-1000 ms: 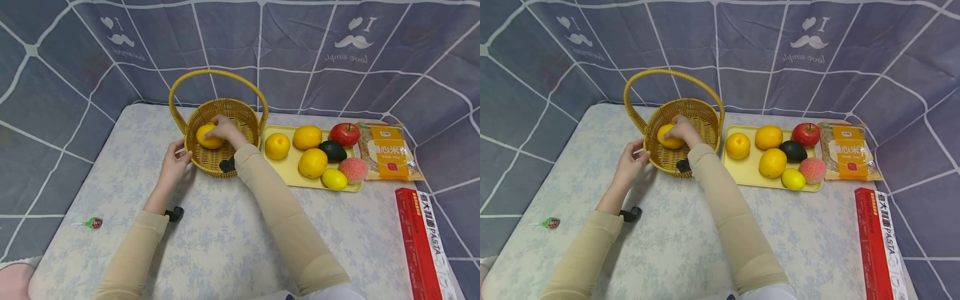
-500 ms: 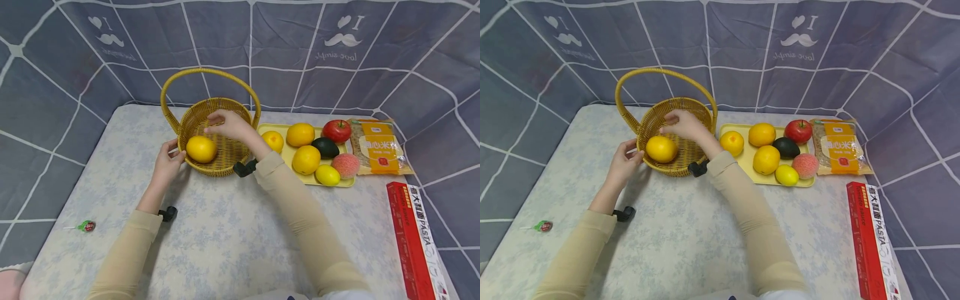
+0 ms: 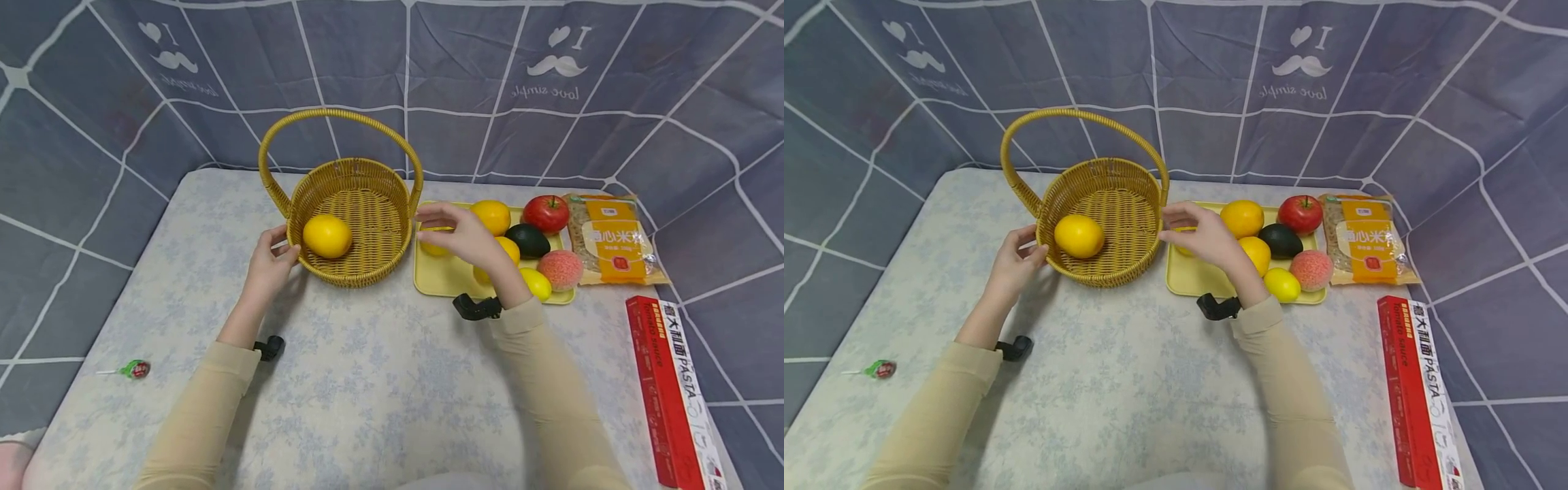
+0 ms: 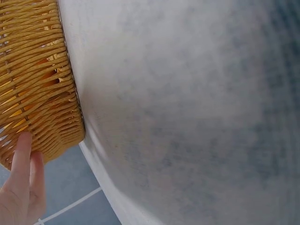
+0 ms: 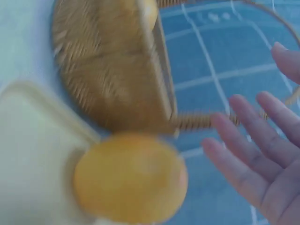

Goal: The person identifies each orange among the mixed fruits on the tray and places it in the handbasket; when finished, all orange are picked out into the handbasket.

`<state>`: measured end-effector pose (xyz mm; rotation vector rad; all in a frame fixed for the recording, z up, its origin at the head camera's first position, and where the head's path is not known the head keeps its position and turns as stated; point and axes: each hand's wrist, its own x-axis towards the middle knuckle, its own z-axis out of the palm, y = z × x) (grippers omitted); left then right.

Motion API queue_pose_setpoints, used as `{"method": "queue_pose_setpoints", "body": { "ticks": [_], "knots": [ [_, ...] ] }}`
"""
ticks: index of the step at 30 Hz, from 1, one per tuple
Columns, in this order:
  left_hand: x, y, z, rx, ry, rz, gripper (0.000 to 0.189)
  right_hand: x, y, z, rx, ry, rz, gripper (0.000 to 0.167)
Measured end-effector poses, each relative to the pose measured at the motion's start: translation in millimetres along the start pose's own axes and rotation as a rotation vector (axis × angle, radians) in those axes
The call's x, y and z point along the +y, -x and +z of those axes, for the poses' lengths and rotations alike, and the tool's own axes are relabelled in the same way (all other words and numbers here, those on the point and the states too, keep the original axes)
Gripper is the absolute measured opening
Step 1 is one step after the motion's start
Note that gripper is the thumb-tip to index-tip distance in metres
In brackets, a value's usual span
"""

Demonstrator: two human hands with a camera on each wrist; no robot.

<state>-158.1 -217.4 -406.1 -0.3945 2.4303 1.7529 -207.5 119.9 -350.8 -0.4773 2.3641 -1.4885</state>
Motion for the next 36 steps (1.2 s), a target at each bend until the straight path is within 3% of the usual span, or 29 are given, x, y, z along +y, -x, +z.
{"method": "queue_pose_setpoints", "body": {
  "ticks": [7,15,25,36],
  "knots": [
    [0.2,0.0,0.2,0.006,0.007,0.0,0.06,24.2,12.2,-15.0,0.193,-0.004,0.082,0.052],
    [1.5,0.5,1.3,0.006,0.012,-0.007,0.06,39.5,12.8,-7.5,0.32,-0.03,0.096,0.059],
    [-0.6,0.3,1.0,0.014,0.023,-0.003,0.06,49.4,3.9,13.1,0.428,-0.027,0.165,0.07],
    [-0.8,-0.4,2.4,0.028,0.003,-0.001,0.059,59.2,-3.3,29.7,0.479,-0.013,0.179,0.078]
  ]
}}
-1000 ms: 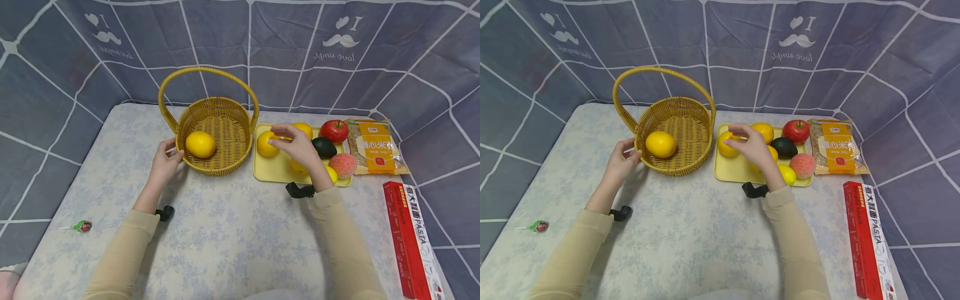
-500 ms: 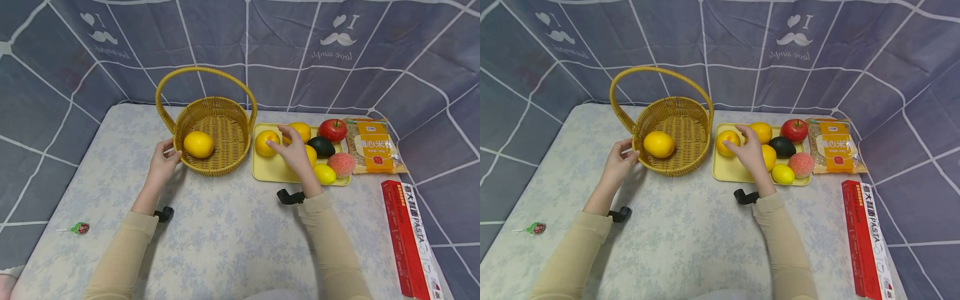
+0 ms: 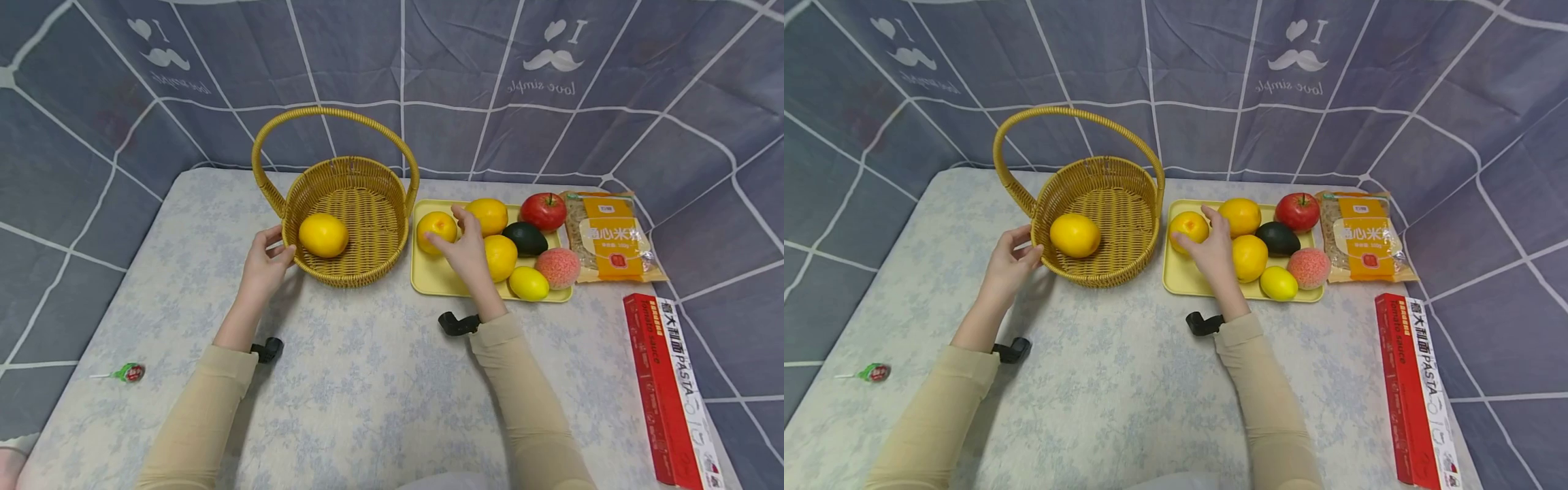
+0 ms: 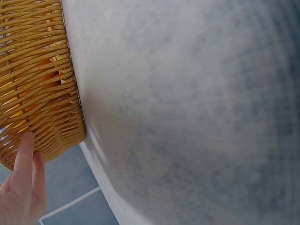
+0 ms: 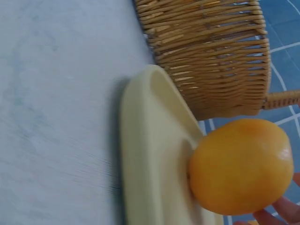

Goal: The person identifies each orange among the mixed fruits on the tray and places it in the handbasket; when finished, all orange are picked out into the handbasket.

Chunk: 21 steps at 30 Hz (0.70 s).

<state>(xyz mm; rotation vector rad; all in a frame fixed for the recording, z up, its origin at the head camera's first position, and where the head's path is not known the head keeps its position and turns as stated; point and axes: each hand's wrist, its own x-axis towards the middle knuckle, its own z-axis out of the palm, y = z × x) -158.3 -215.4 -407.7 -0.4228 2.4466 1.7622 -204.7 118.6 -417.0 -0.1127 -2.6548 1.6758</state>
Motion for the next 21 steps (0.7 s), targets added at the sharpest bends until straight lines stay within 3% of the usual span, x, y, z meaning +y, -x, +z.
{"method": "queue_pose_setpoints", "body": {
  "ticks": [21],
  "knots": [
    [0.1,0.1,-0.3,0.003,-0.012,0.007,0.059,13.2,-6.7,17.1,0.017,0.068,0.068,0.09]
  ]
}}
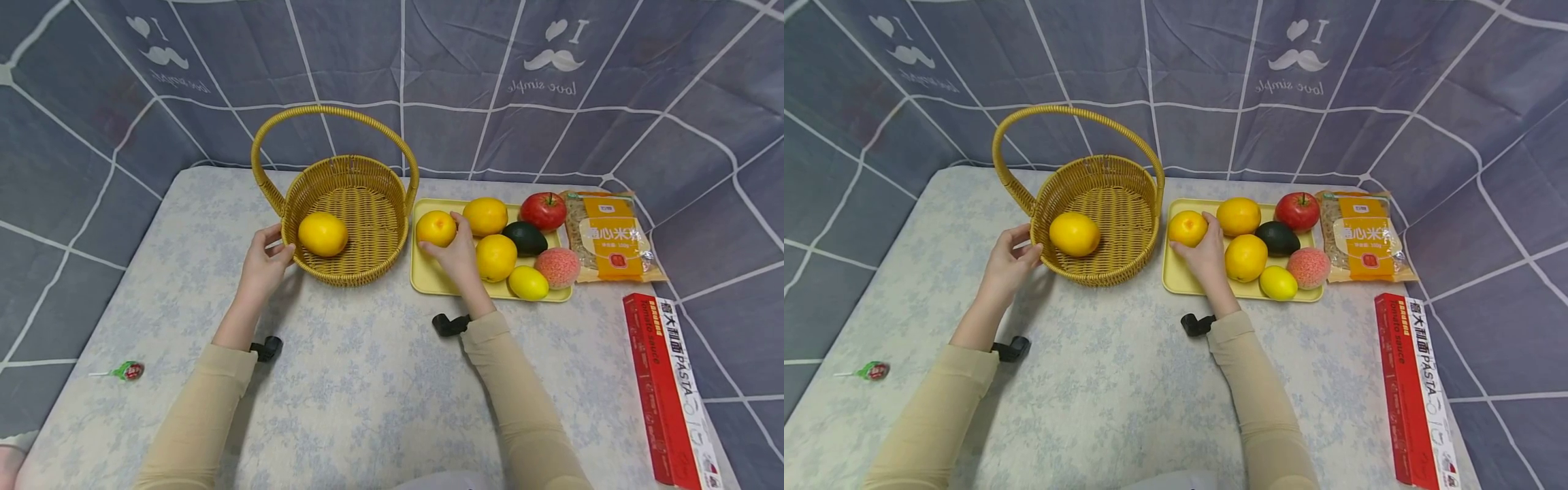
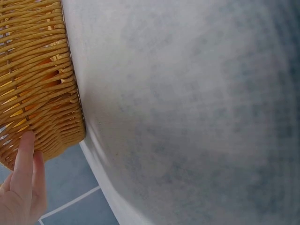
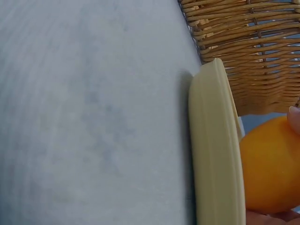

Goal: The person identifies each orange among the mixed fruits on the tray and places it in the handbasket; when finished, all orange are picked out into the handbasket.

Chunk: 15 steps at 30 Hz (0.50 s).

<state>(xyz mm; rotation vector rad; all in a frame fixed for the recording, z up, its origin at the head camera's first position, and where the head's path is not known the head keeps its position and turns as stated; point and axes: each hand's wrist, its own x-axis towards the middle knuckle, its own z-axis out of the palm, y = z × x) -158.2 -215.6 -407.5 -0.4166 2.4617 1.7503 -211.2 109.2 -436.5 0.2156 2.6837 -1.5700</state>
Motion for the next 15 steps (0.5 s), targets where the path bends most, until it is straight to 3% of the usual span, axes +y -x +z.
{"method": "queue_pose_setpoints", "body": {
  "ticks": [15],
  "knots": [
    [1.7,1.0,-0.6,-0.011,0.024,-0.004,0.059,-4.0,1.8,-0.5,0.021,0.025,0.029,0.089]
  ]
}}
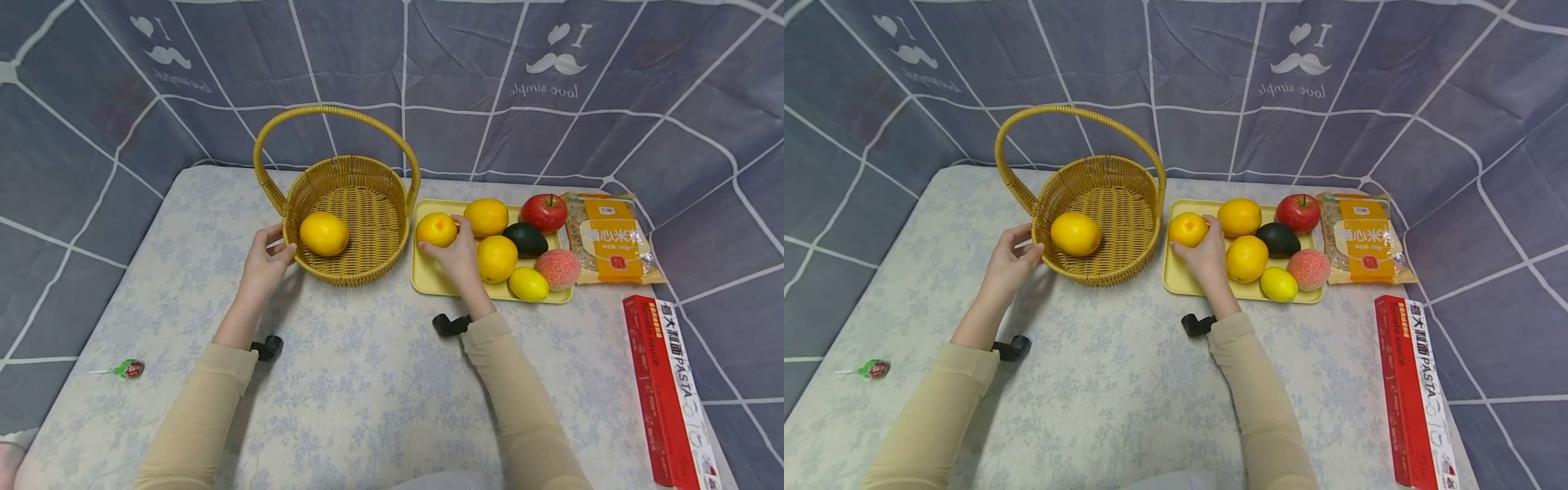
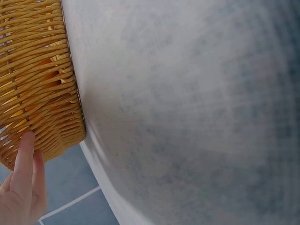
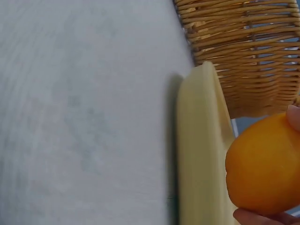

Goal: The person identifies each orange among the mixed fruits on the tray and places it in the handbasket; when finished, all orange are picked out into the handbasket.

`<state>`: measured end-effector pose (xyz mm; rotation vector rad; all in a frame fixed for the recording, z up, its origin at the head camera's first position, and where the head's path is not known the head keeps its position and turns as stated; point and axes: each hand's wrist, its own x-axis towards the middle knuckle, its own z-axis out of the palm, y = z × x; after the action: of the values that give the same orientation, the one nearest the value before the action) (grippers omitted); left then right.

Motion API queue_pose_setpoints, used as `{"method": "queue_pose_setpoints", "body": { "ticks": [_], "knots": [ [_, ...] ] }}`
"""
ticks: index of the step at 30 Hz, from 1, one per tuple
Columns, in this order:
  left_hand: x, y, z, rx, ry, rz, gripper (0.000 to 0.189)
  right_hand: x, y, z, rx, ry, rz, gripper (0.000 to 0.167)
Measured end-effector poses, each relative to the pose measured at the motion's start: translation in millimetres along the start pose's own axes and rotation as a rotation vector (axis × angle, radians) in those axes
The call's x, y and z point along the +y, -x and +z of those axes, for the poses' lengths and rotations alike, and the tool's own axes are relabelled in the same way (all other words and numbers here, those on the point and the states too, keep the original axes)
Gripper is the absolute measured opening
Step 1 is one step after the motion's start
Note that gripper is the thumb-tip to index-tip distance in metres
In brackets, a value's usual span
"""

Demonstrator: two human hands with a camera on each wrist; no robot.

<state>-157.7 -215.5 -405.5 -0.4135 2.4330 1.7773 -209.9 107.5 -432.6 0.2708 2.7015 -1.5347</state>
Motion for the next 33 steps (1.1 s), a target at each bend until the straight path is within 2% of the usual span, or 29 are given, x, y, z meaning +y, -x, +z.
{"method": "queue_pose_setpoints", "body": {
  "ticks": [11,21,27,33],
  "knots": [
    [-1.5,0.5,-0.2,0.006,-0.003,-0.002,0.059,-18.8,16.7,-21.9,-0.011,-0.052,-0.056,0.088],
    [-1.4,-0.7,-1.0,-0.002,-0.011,0.009,0.06,-47.2,35.7,-39.1,-0.093,-0.122,-0.153,0.087],
    [-0.8,-0.6,-0.7,-0.005,-0.016,0.02,0.06,-67.4,44.7,-33.9,-0.211,-0.198,-0.214,0.085],
    [-1.9,-0.8,0.0,-0.002,-0.019,0.019,0.059,-77.2,44.4,-13.4,-0.31,-0.212,-0.268,0.083]
  ]
}}
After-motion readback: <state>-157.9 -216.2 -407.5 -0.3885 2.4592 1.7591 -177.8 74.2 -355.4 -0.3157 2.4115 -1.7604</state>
